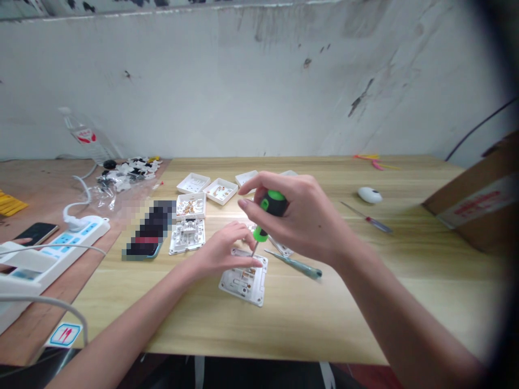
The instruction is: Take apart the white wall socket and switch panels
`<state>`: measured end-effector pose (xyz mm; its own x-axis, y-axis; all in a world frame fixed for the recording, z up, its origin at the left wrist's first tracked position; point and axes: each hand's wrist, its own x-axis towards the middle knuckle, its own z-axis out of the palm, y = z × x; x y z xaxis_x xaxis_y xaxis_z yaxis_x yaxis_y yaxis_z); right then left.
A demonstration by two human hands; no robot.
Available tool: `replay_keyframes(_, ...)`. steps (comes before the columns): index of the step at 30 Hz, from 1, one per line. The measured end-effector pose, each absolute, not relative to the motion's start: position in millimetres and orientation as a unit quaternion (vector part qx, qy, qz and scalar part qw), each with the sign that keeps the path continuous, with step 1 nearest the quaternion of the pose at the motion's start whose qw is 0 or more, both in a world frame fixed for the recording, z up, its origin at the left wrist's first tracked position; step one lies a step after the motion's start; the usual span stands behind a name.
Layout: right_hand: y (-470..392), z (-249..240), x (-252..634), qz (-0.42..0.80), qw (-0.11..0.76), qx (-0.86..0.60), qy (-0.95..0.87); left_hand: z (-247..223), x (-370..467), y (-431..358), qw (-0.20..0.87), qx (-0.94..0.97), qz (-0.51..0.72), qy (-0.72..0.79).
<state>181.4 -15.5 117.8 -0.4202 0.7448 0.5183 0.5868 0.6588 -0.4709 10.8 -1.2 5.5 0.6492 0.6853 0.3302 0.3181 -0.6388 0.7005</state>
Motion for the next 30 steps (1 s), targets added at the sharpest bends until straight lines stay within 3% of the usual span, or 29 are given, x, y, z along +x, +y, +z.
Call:
replay_keyframes(5, -14.5, 118.3, 180.7, 0.111, 0.361, -0.398, -0.836, 13.5, 2.4, -0.9, 0.33, 0.872, 0.26, 0.249)
replay_keyframes(23, -12.8, 116.6, 181.3, 0.118, 0.369, -0.401, -0.83, 1.1, 11.4, 0.5, 0.307, 0.842, 0.313, 0.313)
replay_keyframes(30, -11.7, 117.5, 183.7, 0.129, 0.371, -0.399, -0.829, 0.9, 10.6, 1.3, 0.32, 0.86, 0.295, 0.268)
